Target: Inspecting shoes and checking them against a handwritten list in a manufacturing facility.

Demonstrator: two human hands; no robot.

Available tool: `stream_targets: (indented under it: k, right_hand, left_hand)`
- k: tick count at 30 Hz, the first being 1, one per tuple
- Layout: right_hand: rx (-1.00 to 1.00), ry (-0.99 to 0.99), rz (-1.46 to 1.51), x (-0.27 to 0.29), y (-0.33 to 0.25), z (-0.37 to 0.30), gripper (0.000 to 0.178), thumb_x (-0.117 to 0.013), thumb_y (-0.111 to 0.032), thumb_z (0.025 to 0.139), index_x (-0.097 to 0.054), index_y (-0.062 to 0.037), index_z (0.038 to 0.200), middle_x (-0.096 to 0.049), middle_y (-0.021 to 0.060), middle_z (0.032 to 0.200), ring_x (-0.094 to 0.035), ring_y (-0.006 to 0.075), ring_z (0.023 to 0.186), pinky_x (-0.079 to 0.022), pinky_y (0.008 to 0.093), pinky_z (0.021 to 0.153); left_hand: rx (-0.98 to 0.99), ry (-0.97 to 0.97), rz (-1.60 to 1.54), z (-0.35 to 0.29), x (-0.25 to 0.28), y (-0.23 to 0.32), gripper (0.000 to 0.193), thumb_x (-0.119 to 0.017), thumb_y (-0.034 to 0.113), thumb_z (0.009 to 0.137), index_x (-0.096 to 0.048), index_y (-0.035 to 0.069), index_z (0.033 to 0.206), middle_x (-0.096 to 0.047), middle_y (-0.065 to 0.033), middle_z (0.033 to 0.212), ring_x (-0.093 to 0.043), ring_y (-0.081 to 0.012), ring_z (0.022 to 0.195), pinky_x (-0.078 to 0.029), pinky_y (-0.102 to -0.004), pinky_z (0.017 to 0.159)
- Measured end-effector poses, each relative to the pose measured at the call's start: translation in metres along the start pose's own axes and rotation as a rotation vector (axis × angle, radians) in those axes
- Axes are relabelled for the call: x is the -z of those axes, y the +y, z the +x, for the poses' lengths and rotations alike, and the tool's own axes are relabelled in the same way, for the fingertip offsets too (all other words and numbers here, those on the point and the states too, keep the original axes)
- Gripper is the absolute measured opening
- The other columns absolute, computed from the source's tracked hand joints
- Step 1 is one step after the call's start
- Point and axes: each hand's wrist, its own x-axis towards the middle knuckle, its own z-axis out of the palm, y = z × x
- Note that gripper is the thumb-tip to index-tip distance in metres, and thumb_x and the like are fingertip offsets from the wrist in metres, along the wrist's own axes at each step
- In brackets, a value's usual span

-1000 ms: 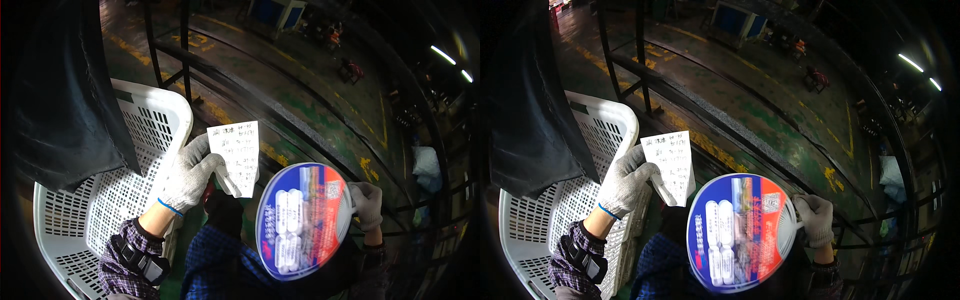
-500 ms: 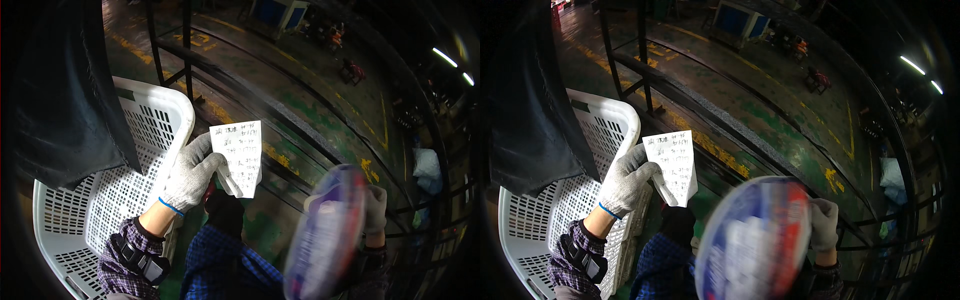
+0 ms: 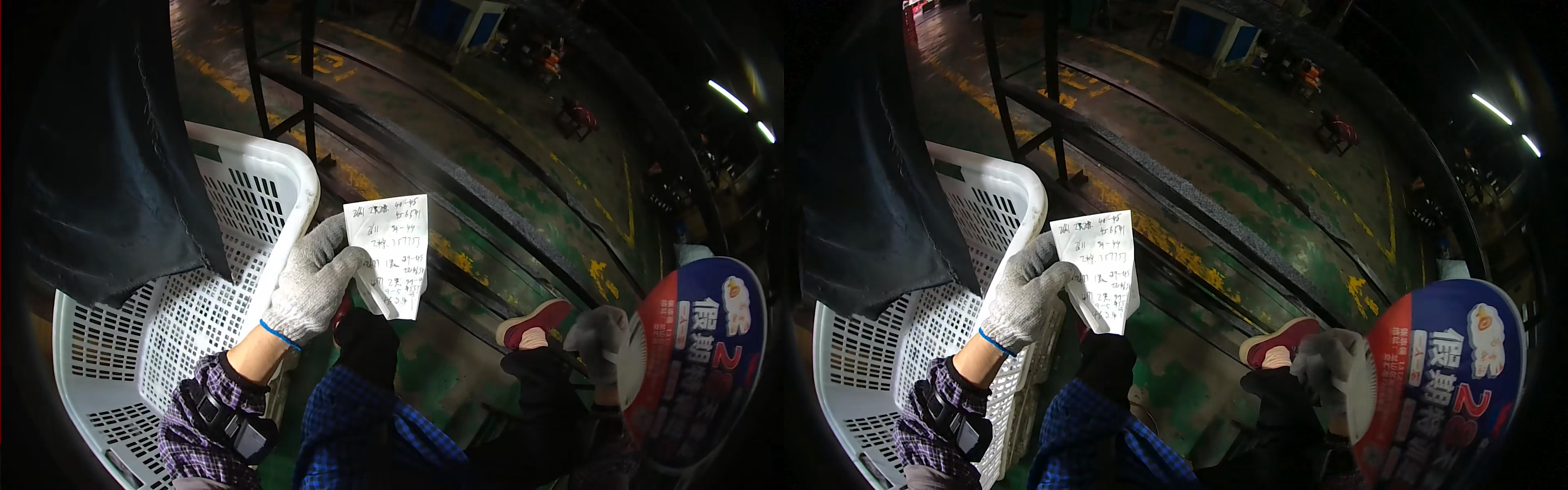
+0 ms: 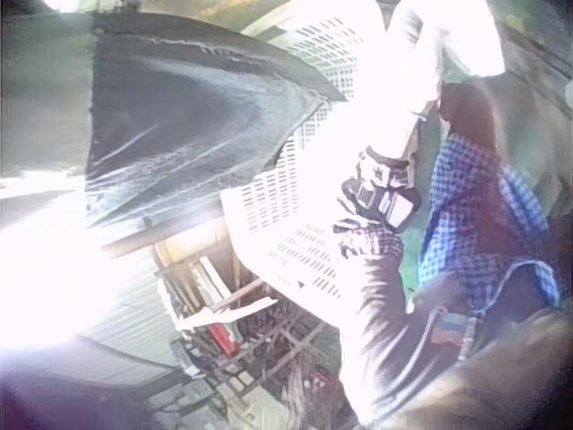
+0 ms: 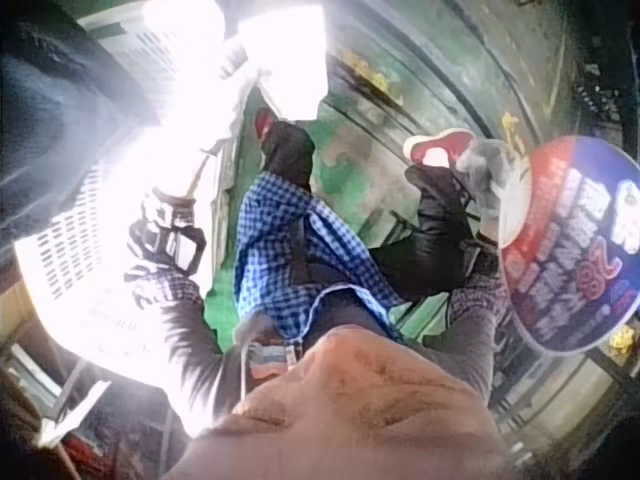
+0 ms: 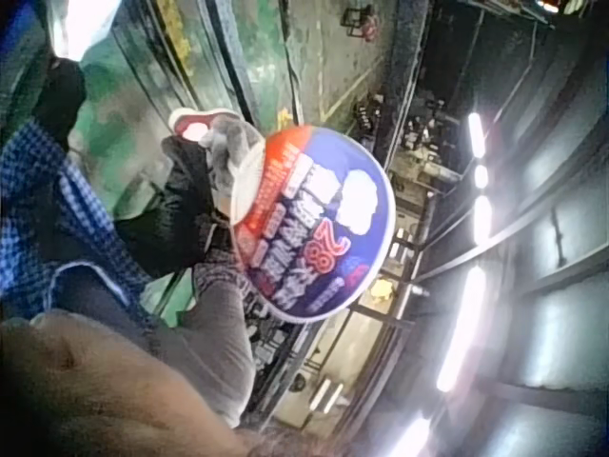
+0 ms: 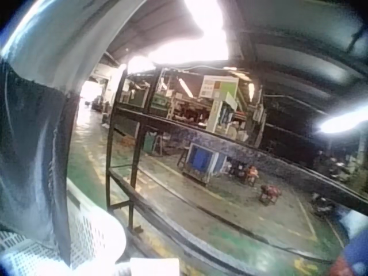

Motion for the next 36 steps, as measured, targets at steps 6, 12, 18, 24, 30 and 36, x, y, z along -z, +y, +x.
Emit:
stream_targets:
  k: [6,12,18,24,30,36]
  right_hand:
    - [-0.18,0.296,-0.541,-0.006,0.004,0.003,0.025,-0.064,-0.012,0.091,-0.071,0.011,0.098,-0.072,0.0082,0.08,-0.063,0.0087,0.071,-0.05,0.0248,0.065]
    - [-0.179,0.156,-0.113,-0.008,-0.009,0.002,0.034,-0.065,-0.029,0.095,-0.069,0.0053,0.092,-0.067,0.011,0.072,-0.059,0.0137,0.056,-0.046,0.0278,0.051]
    - [-0.21,0.291,-0.676,-0.017,0.004,0.011,0.023,-0.066,-0.014,0.089,-0.073,0.0083,0.093,-0.07,0.0089,0.077,-0.062,0.0107,0.07,-0.049,0.0278,0.065]
    - [-0.205,0.343,-0.341,-0.029,-0.007,0.005,0.028,-0.057,-0.021,0.099,-0.07,0.0031,0.105,-0.068,0.0087,0.071,-0.061,0.0149,0.061,-0.048,0.0284,0.057]
    - [-0.231,0.328,-0.584,-0.006,0.008,0.009,0.026,-0.065,-0.016,0.09,-0.072,0.009,0.089,-0.071,0.0088,0.073,-0.063,0.0121,0.062,-0.051,0.029,0.059]
    - [0.003,-0.296,-0.051,0.024,0.016,0.013,0.029,-0.059,-0.026,0.1,-0.07,0.0009,0.101,-0.066,0.0045,0.072,-0.058,0.0155,0.058,-0.048,0.0295,0.06]
  left_hand:
    - [0.119,0.012,-0.087,-0.001,0.0,0.004,0.034,-0.055,-0.001,0.092,-0.059,-0.006,0.125,-0.068,-0.0089,0.114,-0.062,-0.0147,0.105,-0.047,-0.0279,0.095]
    - [0.08,0.004,-0.035,-0.001,0.001,0.003,0.034,-0.054,-0.002,0.092,-0.059,-0.007,0.125,-0.067,-0.0088,0.114,-0.061,-0.0147,0.105,-0.047,-0.0281,0.095]
    - [0.074,0.008,-0.083,0.0,0.002,-0.002,0.036,-0.053,-0.003,0.091,-0.057,-0.006,0.127,-0.067,-0.0091,0.116,-0.06,-0.0149,0.107,-0.046,-0.0281,0.096]
    - [0.085,0.023,-0.062,0.001,0.005,-0.003,0.036,-0.056,-0.001,0.09,-0.059,-0.006,0.125,-0.067,-0.0084,0.114,-0.061,-0.0156,0.106,-0.046,-0.0286,0.096]
    - [0.075,0.039,-0.114,0.0,0.003,-0.003,0.036,-0.055,-0.004,0.089,-0.059,-0.006,0.125,-0.068,-0.0093,0.114,-0.061,-0.0154,0.105,-0.047,-0.028,0.096]
    - [0.066,0.043,-0.078,0.0,0.004,-0.004,0.037,-0.054,-0.004,0.089,-0.058,-0.007,0.126,-0.067,-0.0097,0.116,-0.061,-0.0157,0.107,-0.047,-0.0281,0.097]
